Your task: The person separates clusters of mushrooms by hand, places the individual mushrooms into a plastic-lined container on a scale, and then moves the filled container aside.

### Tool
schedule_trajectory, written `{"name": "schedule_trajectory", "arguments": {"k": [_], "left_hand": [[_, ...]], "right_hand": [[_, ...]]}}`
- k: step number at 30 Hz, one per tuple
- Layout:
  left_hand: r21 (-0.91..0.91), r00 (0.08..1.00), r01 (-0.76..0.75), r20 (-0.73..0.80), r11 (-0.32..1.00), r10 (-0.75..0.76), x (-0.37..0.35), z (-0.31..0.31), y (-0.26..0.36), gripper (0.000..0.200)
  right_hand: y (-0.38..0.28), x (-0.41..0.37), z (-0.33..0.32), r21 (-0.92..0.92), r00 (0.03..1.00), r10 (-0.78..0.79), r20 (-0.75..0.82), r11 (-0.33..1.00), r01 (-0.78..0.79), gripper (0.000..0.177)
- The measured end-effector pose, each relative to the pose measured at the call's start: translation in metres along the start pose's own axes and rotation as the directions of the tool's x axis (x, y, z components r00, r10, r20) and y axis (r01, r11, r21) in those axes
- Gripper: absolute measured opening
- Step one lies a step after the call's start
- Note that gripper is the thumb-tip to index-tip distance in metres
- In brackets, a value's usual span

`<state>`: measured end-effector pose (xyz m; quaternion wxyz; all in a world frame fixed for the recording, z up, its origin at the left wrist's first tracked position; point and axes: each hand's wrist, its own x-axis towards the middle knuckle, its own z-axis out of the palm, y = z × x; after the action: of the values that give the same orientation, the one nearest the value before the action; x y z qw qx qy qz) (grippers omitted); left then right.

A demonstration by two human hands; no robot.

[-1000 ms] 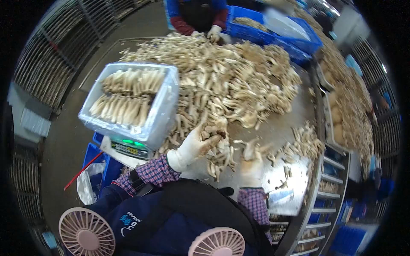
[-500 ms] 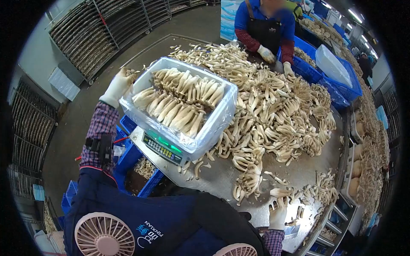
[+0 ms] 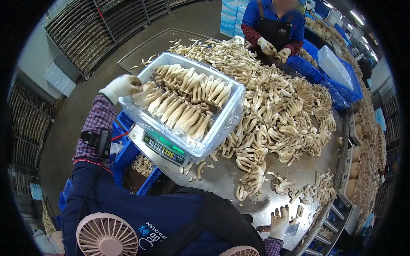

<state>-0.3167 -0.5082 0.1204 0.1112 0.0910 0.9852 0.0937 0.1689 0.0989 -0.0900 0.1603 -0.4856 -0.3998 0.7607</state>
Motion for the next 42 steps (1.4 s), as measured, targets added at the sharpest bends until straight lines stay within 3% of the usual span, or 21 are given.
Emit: {"name": "schedule_trajectory", "arguments": {"k": [7,11,13,17,20,22,24,26,27,29,31,32,33,34,35,36,37,38,39,40,42], "left_hand": [[0.003,0.98,0.135,0.145,0.991,-0.134,-0.008,0.002,-0.011,0.039],[0.011,0.992,0.102,0.069,0.995,-0.103,-0.003,0.006,-0.003,0.046],[0.053,0.989,0.007,-0.151,0.999,0.001,-0.013,0.012,0.018,0.043],[0.153,0.996,0.006,-0.094,0.988,0.008,0.0,0.023,0.025,0.037],[0.282,0.99,0.001,-0.135,0.959,0.039,-0.013,0.014,0.023,0.033],[0.233,0.999,0.041,0.005,0.972,-0.043,-0.011,0.017,0.008,0.036],[0.139,0.999,0.032,0.01,0.99,-0.033,-0.018,0.017,0.009,0.041],[0.159,1.0,0.013,0.006,0.987,-0.014,-0.011,0.02,0.001,0.041],[0.19,0.995,0.046,0.075,0.981,-0.061,-0.008,0.014,0.005,0.041],[0.471,0.997,0.018,-0.072,0.882,0.019,-0.023,-0.002,0.042,0.038],[-0.028,0.911,-0.317,-0.288,0.948,0.295,-0.043,0.001,0.093,0.038],[-0.29,0.937,-0.349,-0.094,0.891,0.337,-0.071,0.006,0.143,0.033],[-0.535,0.909,-0.303,0.088,0.789,0.408,-0.101,0.014,0.192,0.028],[-0.56,0.716,-0.453,0.236,0.694,0.657,-0.114,0.035,0.215,0.03],[-0.73,0.522,-0.306,0.408,0.611,0.749,-0.13,0.066,0.255,0.034],[-0.764,0.456,-0.178,0.495,0.62,0.74,-0.143,0.107,0.283,0.04],[-0.747,0.48,-0.228,0.472,0.625,0.739,-0.148,0.166,0.294,0.045],[-0.745,0.519,-0.228,0.451,0.627,0.726,-0.144,0.227,0.3,0.046],[-0.675,0.6,-0.218,0.477,0.705,0.642,-0.145,0.224,0.327,0.048],[-0.728,0.673,-0.133,0.432,0.673,0.6,-0.121,0.306,0.32,0.045],[-0.948,0.701,-0.096,0.152,0.303,0.697,-0.115,0.352,0.334,0.041]], "right_hand": [[0.007,-0.007,-0.005,0.01,0.994,0.027,0.103,1.0,-0.028,0.048],[0.013,-0.002,-0.011,-0.012,0.996,0.045,0.072,0.999,-0.045,0.047],[0.014,0.0,-0.013,-0.003,0.996,0.043,0.078,0.999,-0.043,0.047],[0.013,0.007,-0.006,-0.074,0.991,-0.004,0.131,0.997,0.014,0.045],[0.021,0.015,-0.023,0.031,0.985,-0.021,0.171,0.999,0.016,0.043],[0.023,0.011,-0.035,-0.12,0.948,-0.086,0.307,0.984,0.128,0.053],[0.03,0.012,-0.036,-0.527,0.905,-0.236,0.353,0.749,0.401,0.066],[0.028,0.001,-0.025,-0.63,0.868,-0.291,0.402,0.601,0.492,0.062],[0.042,0.022,-0.04,-0.434,0.884,-0.272,0.381,0.791,0.43,0.058],[0.026,0.012,-0.01,-0.39,0.941,-0.123,0.316,0.887,0.247,0.063],[0.016,0.011,0.019,-0.328,0.95,-0.094,0.297,0.925,0.194,0.067],[0.014,0.014,0.033,-0.269,0.952,-0.06,0.299,0.952,0.144,0.071],[0.013,0.019,0.051,-0.361,0.917,-0.124,0.378,0.893,0.269,0.075],[0.01,0.024,0.071,-0.436,0.868,-0.174,0.465,0.808,0.395,0.078],[0.003,0.027,0.09,-0.66,0.824,-0.2,0.531,0.513,0.55,0.086],[-0.002,0.019,0.119,-0.685,0.84,-0.117,0.53,0.525,0.505,0.097],[0.0,0.027,0.125,-0.737,0.736,-0.104,0.669,0.038,0.675,0.105],[-0.001,0.023,0.137,-0.718,0.718,-0.023,0.696,-0.052,0.694,0.103],[-0.003,0.018,0.149,-0.689,0.701,0.058,0.711,-0.139,0.711,0.102],[0.005,0.025,0.15,-0.692,0.703,0.056,0.709,-0.138,0.709,0.102],[0.027,0.049,0.146,-0.618,0.62,-0.092,0.779,0.053,0.785,0.104]]}}
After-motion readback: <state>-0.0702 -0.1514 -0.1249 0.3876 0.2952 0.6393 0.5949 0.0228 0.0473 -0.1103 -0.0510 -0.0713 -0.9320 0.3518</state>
